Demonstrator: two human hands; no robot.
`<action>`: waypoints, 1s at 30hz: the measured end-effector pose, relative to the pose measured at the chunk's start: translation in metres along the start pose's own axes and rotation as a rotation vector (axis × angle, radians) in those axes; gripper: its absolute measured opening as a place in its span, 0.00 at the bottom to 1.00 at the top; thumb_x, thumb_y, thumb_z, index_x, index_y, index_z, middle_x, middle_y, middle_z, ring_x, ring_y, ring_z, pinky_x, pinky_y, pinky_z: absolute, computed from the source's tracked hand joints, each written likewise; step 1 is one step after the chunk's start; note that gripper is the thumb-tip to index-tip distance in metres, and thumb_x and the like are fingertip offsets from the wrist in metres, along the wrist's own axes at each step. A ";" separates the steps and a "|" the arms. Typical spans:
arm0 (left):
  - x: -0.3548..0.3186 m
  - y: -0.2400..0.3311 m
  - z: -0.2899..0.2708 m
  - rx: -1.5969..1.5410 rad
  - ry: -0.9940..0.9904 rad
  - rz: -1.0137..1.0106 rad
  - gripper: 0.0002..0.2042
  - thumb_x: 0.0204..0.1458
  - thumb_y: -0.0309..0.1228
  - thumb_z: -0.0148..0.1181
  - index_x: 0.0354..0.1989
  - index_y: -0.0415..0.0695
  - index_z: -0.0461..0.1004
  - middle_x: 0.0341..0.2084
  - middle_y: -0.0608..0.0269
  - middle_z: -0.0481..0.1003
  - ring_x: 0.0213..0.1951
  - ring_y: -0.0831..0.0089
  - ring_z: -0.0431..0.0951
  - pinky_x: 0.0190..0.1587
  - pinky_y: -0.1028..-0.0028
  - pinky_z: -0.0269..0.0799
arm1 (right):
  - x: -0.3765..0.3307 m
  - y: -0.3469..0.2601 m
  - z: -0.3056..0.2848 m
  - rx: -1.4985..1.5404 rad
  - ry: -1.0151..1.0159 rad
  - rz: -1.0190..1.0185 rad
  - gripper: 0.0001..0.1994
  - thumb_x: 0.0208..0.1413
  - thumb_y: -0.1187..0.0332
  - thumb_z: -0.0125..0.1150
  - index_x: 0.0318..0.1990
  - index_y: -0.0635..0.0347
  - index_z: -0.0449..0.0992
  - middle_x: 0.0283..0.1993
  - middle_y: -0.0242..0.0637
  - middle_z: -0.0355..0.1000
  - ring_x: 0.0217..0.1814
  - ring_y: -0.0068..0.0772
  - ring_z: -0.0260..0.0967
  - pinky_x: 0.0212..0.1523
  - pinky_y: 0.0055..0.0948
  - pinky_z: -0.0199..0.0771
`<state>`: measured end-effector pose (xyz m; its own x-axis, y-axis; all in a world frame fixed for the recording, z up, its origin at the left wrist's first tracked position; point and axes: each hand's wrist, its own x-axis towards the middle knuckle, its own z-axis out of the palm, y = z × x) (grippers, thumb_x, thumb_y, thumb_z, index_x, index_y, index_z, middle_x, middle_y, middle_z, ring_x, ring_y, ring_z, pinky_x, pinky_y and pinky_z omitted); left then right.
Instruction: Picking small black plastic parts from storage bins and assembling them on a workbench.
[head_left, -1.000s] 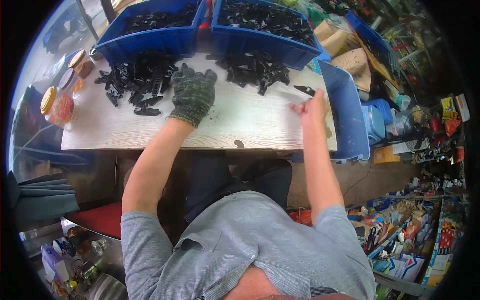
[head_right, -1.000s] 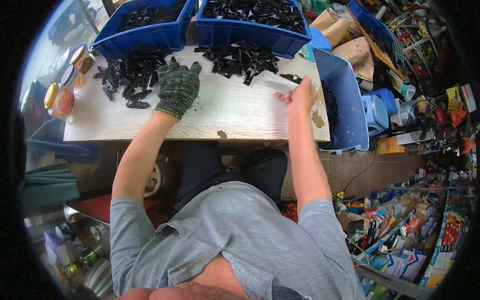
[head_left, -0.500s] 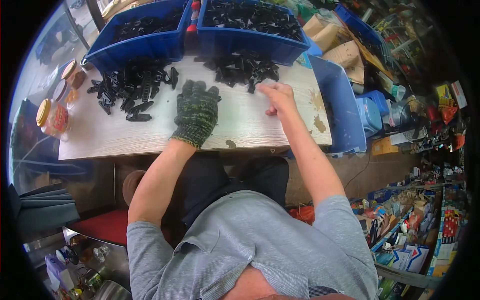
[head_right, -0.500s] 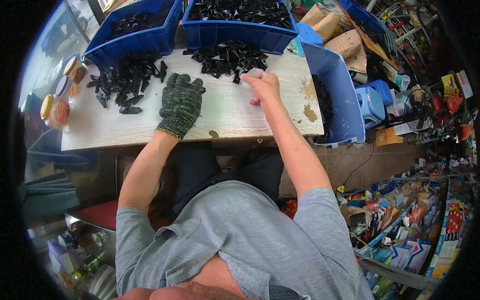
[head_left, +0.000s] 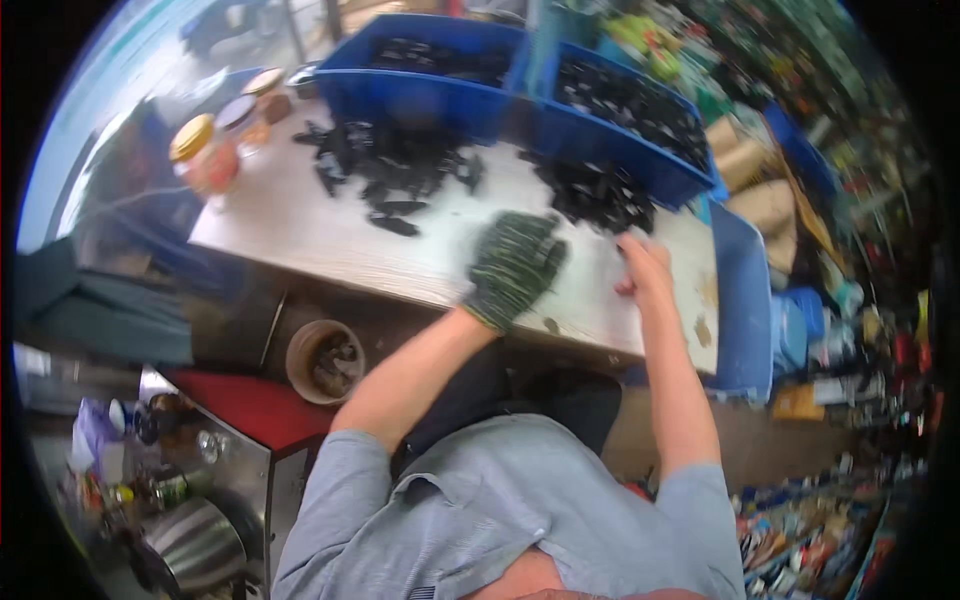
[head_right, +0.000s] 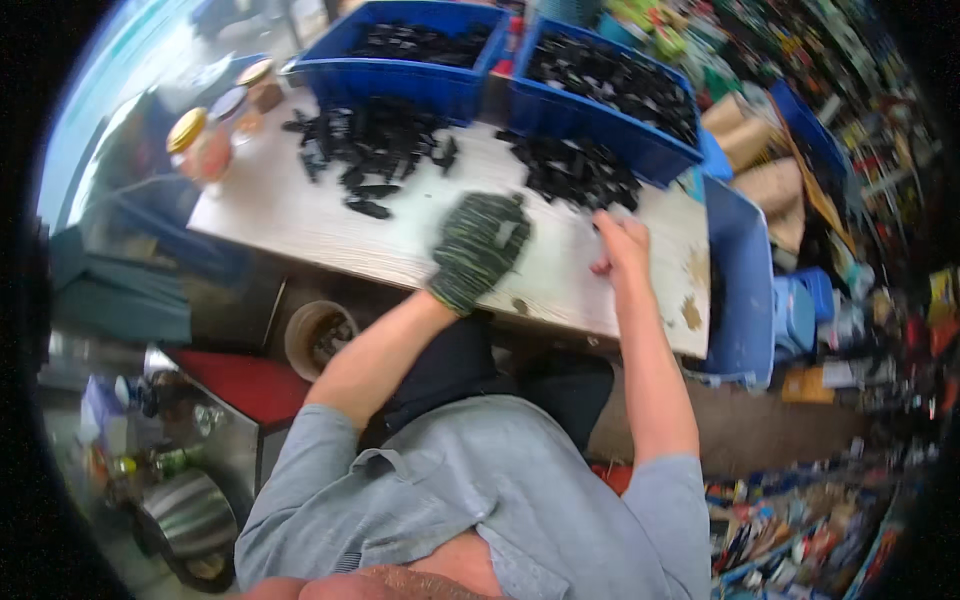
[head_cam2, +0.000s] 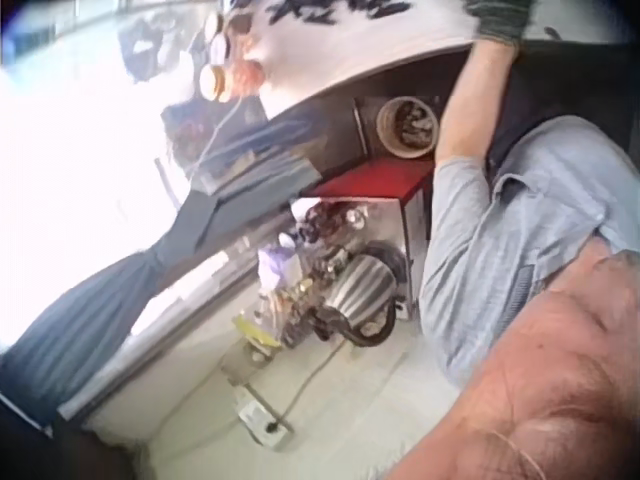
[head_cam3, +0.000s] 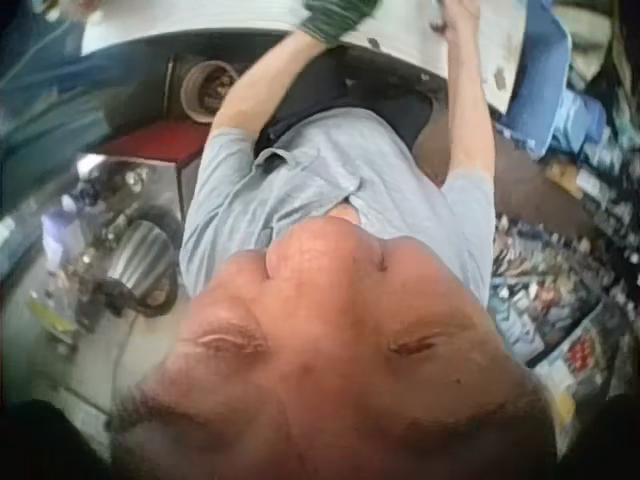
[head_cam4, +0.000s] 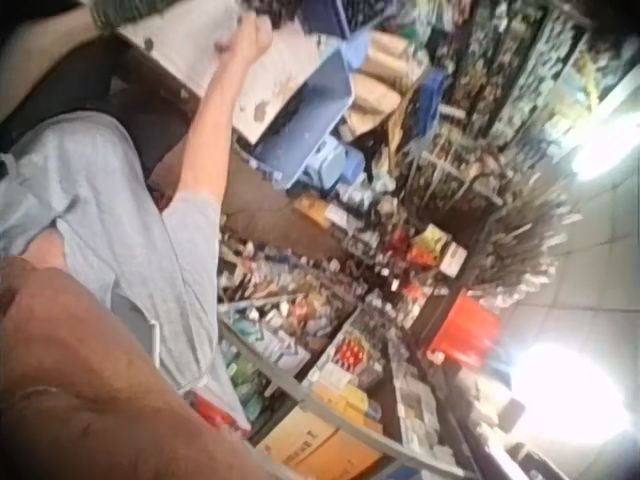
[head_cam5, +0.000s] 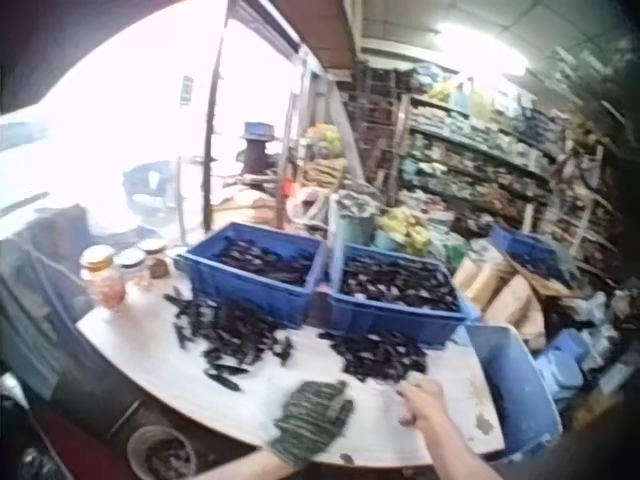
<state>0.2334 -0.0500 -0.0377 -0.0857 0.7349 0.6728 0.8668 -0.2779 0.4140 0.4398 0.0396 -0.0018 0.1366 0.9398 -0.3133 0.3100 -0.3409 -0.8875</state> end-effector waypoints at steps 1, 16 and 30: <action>-0.005 0.008 0.003 -0.062 0.043 -0.019 0.18 0.52 0.39 0.63 0.48 0.44 0.78 0.39 0.57 0.79 0.45 0.57 0.77 0.51 0.59 0.70 | -0.005 0.000 0.001 0.058 -0.033 0.018 0.16 0.50 0.58 0.66 0.29 0.65 0.75 0.16 0.34 0.62 0.13 0.32 0.63 0.15 0.37 0.72; -0.011 0.040 0.027 -0.094 -0.210 -0.035 0.10 0.54 0.39 0.56 0.35 0.46 0.76 0.31 0.58 0.78 0.35 0.61 0.78 0.39 0.60 0.72 | -0.059 0.009 0.032 0.153 -0.184 -0.198 0.12 0.60 0.59 0.61 0.29 0.56 0.76 0.18 0.19 0.60 0.17 0.13 0.52 0.17 0.22 0.47; 0.015 -0.001 -0.023 0.363 -0.342 -0.113 0.12 0.53 0.37 0.57 0.42 0.47 0.78 0.37 0.56 0.79 0.41 0.55 0.78 0.45 0.59 0.74 | -0.071 0.016 0.031 0.500 -0.250 -0.128 0.14 0.62 0.60 0.54 0.25 0.54 0.64 0.15 0.27 0.54 0.13 0.21 0.50 0.16 0.28 0.56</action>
<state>0.2200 -0.0533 -0.0138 -0.0762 0.9253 0.3715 0.9814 0.0037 0.1918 0.4059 -0.0321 -0.0043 -0.1179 0.9707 -0.2093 -0.1815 -0.2282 -0.9565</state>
